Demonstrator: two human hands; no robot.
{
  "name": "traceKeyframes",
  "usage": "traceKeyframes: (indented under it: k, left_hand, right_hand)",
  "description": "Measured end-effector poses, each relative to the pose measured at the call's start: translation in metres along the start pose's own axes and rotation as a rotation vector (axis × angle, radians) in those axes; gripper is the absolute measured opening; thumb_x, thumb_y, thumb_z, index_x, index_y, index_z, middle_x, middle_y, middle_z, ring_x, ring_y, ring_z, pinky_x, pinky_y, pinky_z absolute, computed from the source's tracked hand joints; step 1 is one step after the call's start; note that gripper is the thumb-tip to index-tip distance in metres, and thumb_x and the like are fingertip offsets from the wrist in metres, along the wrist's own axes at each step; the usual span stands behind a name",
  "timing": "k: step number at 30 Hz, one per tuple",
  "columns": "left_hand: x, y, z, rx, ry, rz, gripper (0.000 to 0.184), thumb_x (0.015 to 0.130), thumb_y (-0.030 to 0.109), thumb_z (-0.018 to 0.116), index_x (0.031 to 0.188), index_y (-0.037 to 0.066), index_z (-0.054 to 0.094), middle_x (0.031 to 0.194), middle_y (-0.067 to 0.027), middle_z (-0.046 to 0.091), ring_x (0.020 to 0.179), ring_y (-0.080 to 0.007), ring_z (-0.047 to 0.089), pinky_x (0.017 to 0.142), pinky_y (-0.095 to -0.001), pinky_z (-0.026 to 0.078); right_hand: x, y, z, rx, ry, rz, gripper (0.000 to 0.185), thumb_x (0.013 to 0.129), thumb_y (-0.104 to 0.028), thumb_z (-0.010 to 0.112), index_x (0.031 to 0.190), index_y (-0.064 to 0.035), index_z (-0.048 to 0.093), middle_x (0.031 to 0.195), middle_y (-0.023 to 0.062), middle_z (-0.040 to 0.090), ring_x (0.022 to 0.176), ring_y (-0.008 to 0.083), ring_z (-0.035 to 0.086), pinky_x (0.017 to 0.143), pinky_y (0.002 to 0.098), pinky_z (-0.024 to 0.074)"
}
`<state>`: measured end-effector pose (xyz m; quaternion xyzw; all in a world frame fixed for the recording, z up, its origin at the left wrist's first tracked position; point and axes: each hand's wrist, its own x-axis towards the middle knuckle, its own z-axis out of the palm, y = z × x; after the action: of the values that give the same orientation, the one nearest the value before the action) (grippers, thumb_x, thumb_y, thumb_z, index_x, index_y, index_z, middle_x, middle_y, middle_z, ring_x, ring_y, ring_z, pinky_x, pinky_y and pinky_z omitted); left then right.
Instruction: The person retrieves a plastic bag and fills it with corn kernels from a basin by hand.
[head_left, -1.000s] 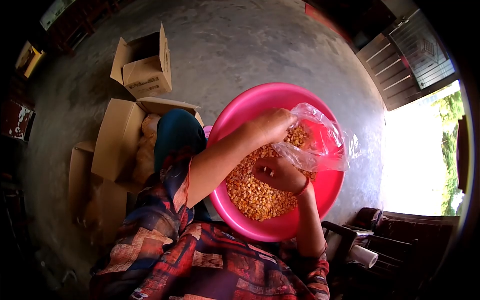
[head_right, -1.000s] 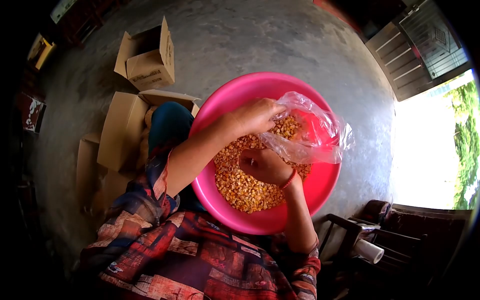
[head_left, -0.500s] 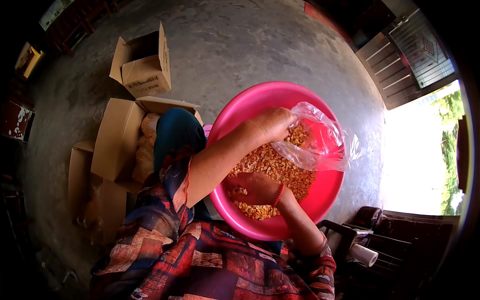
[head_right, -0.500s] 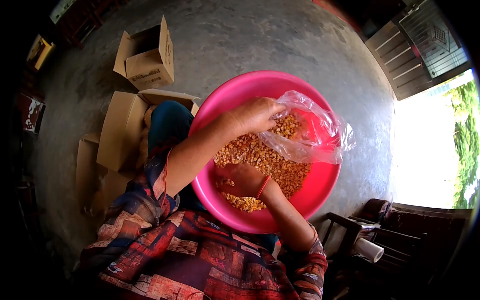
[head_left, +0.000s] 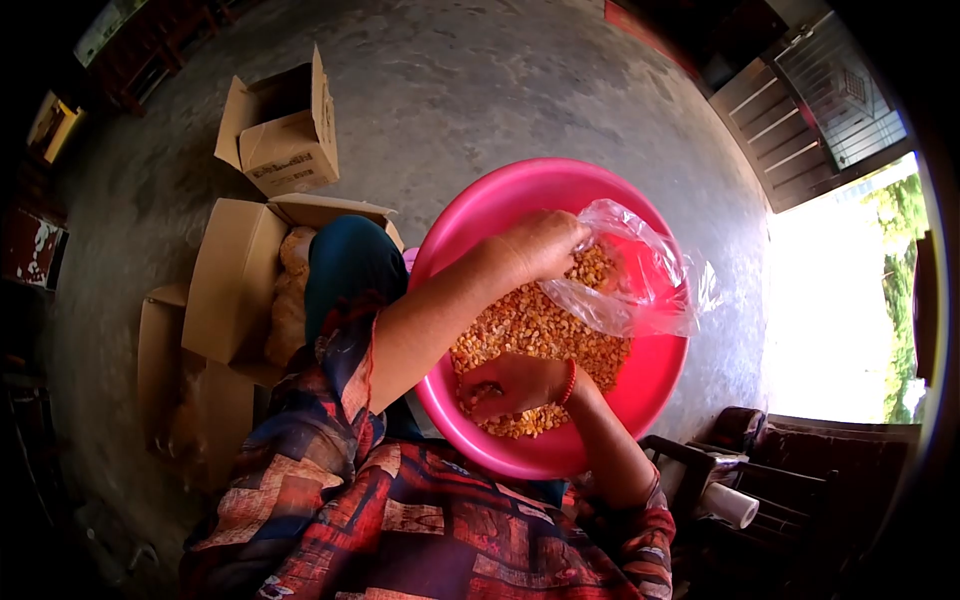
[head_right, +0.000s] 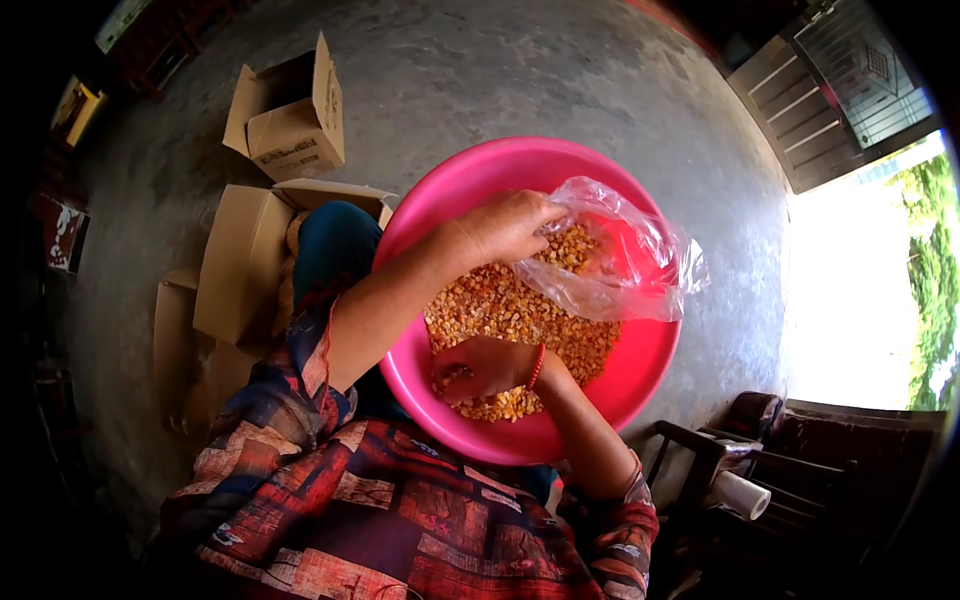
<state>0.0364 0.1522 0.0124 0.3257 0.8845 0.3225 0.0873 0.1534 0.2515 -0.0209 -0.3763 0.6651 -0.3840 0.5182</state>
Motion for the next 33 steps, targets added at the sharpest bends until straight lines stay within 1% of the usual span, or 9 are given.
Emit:
traceKeyframes:
  k: [3,10,12,16,22,26,30,31,33]
  left_hand:
    - [-0.002,0.001,-0.001,0.005,0.015,0.007,0.041,0.071,0.006,0.065,0.111,0.003,0.059,0.099,-0.0189,0.062,0.094,-0.0325,0.06,0.085,-0.041,0.048]
    - [-0.002,0.001,-0.002,0.018,0.029,0.01,0.039,0.072,0.004,0.063,0.111,0.003,0.059,0.098,-0.0189,0.062,0.094,-0.0329,0.06,0.084,-0.0412,0.048]
    - [-0.002,0.001,-0.002,0.019,0.036,-0.001,0.038,0.073,0.003,0.061,0.111,0.004,0.059,0.098,-0.0191,0.062,0.094,-0.0329,0.06,0.084,-0.0413,0.048]
    - [-0.003,0.003,-0.004,-0.023,0.086,-0.061,0.035,0.076,0.001,0.057,0.111,0.004,0.059,0.096,-0.0197,0.063,0.091,-0.0333,0.061,0.083,-0.0416,0.048]
    - [-0.003,0.0,-0.001,-0.105,0.218,-0.018,0.034,0.076,-0.002,0.054,0.109,0.004,0.06,0.094,-0.0199,0.063,0.089,-0.0333,0.062,0.079,-0.0423,0.049]
    - [-0.001,-0.002,0.001,0.067,0.097,0.006,0.03,0.073,0.001,0.059,0.102,0.002,0.06,0.092,-0.0186,0.063,0.089,-0.0333,0.062,0.078,-0.0428,0.049]
    - [-0.001,0.001,0.001,0.042,0.031,0.05,0.032,0.066,0.005,0.067,0.097,0.002,0.059,0.091,-0.0173,0.062,0.09,-0.0337,0.061,0.078,-0.0433,0.049]
    - [-0.003,0.002,-0.001,0.028,0.011,0.053,0.034,0.064,0.006,0.069,0.097,0.003,0.058,0.092,-0.0172,0.062,0.09,-0.0339,0.061,0.078,-0.0432,0.049]
    - [-0.003,0.003,-0.002,0.015,0.006,0.052,0.034,0.065,0.006,0.068,0.097,0.003,0.058,0.092,-0.0173,0.062,0.09,-0.034,0.061,0.078,-0.0433,0.049]
  right_hand:
    - [0.002,-0.006,-0.003,0.014,-0.119,0.103,0.02,0.081,-0.02,0.062,0.095,-0.0053,0.061,0.08,0.009,0.061,0.073,0.0152,0.059,0.069,0.0294,0.0469]
    - [-0.014,-0.021,-0.018,0.123,0.046,-0.153,0.01,0.088,-0.011,0.056,0.089,-0.0012,0.058,0.077,0.0015,0.061,0.071,0.0104,0.059,0.064,0.0247,0.0474]
    - [-0.022,-0.023,-0.025,0.553,0.154,-0.097,0.01,0.088,-0.011,0.056,0.093,-0.002,0.057,0.077,0.0026,0.06,0.067,0.009,0.058,0.057,0.0226,0.0474]
    - [-0.033,-0.019,-0.031,0.703,0.61,-0.1,0.01,0.091,-0.014,0.053,0.097,-0.006,0.055,0.072,-0.0008,0.054,0.055,0.0053,0.052,0.044,0.0182,0.0377]
    - [-0.061,-0.026,-0.05,1.081,0.972,-0.448,0.022,0.097,-0.026,0.039,0.089,-0.0099,0.051,0.061,-0.0047,0.039,0.044,0.0034,0.028,0.037,0.0168,0.0236]
    - [-0.071,-0.023,-0.064,1.085,1.283,-0.625,0.018,0.096,-0.023,0.043,0.093,-0.0085,0.052,0.068,-0.0038,0.042,0.047,0.0037,0.027,0.039,0.0177,0.0213]
    - [-0.071,-0.008,-0.076,1.104,1.531,-0.661,0.017,0.093,-0.019,0.047,0.101,-0.0053,0.055,0.075,0.0006,0.052,0.062,0.0084,0.045,0.057,0.0211,0.0407]
    - [-0.078,0.016,-0.079,1.091,1.361,-0.783,0.022,0.092,-0.019,0.046,0.103,-0.003,0.057,0.085,0.0048,0.059,0.077,0.0138,0.055,0.072,0.0271,0.0464]
    - [-0.073,0.019,-0.08,1.039,1.393,-0.776,0.024,0.092,-0.019,0.045,0.102,-0.0023,0.058,0.09,0.006,0.06,0.082,0.0156,0.057,0.075,0.0284,0.0466]
